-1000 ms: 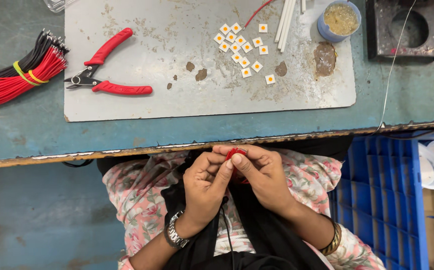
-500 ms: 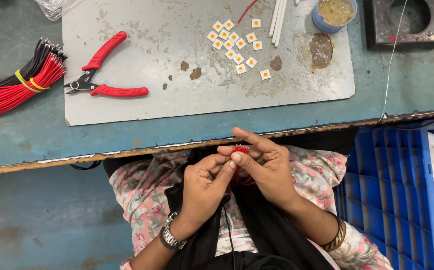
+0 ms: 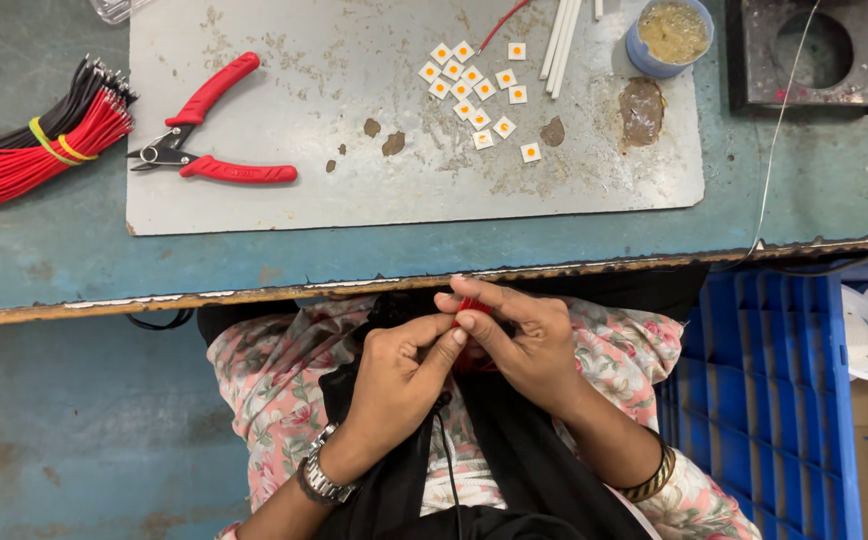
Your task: The person solders red wires to small square LED modules using a soldering iron and solder wire. They then strip the ends of a bundle of red wires with pliers and dip the stripped ends into a small container of flux.
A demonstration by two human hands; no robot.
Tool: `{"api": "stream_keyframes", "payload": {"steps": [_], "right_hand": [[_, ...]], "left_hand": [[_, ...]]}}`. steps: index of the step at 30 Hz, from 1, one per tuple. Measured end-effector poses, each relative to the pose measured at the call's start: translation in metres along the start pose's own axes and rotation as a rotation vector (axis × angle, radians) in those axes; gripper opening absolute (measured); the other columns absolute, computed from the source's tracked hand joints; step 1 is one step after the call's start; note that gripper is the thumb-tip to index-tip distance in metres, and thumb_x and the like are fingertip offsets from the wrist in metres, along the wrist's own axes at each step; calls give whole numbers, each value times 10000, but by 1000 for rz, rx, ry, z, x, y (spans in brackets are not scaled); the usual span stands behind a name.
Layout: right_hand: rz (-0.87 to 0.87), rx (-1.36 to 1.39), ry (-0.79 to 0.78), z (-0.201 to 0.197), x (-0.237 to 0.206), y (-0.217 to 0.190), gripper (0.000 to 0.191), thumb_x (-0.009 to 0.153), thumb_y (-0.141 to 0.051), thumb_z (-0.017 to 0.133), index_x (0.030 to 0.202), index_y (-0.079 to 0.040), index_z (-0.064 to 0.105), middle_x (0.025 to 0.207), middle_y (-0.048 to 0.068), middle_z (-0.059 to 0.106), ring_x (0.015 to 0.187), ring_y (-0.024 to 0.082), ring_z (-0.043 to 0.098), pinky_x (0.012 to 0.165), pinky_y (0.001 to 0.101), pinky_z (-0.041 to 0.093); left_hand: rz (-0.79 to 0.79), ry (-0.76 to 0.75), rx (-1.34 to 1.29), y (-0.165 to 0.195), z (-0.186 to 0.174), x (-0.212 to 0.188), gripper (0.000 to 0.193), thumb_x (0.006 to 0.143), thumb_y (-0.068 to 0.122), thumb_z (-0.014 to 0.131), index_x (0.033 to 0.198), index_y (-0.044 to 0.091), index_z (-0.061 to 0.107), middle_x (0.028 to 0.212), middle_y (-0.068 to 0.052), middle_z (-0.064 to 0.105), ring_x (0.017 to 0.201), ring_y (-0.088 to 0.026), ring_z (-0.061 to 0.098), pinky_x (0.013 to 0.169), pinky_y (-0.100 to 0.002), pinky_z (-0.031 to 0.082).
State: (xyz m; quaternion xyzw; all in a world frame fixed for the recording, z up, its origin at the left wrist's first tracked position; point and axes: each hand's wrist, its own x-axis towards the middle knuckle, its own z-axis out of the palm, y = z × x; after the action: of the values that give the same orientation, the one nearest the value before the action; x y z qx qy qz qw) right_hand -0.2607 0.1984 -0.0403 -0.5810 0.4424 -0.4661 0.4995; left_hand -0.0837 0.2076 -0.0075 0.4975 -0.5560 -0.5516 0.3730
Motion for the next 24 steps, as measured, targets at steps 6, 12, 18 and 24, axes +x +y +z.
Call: {"api": "stream_keyframes", "payload": {"steps": [6,12,18,24], "right_hand": [[72,31,15,1,2,0,249,988,-62,668,1226,-6,711,1093,126,804,891,102,763,731,236,654],[85,9,28,1,1,0,212,983,-51,677,1179,-20,751,1076,105,819,752,91,732,645,224,612],[76,106,16,2,1,2,247,960,-31,686,1202,-21,734,1076,113,805,711,75,716,647,224,623],[-70,15,35,1,2,6,170,1000,-12,659,1147,23,737,1098,142,788,1010,187,780,894,295,638]], "left_hand": [[28,12,-51,-2,3,0,193,992,116,630,1002,-43,737,778,-76,782,676,-65,694,598,-224,534],[-30,-13,-36,1,2,3,190,981,121,631,972,-34,741,786,-84,794,672,-85,719,593,-235,547],[-56,-75,29,3,-5,7,188,965,131,632,974,-10,755,772,-65,797,635,-64,713,560,-231,533],[-93,-62,75,-5,-2,7,199,957,164,658,924,-9,753,640,-40,701,527,-48,555,487,-251,426]]}}
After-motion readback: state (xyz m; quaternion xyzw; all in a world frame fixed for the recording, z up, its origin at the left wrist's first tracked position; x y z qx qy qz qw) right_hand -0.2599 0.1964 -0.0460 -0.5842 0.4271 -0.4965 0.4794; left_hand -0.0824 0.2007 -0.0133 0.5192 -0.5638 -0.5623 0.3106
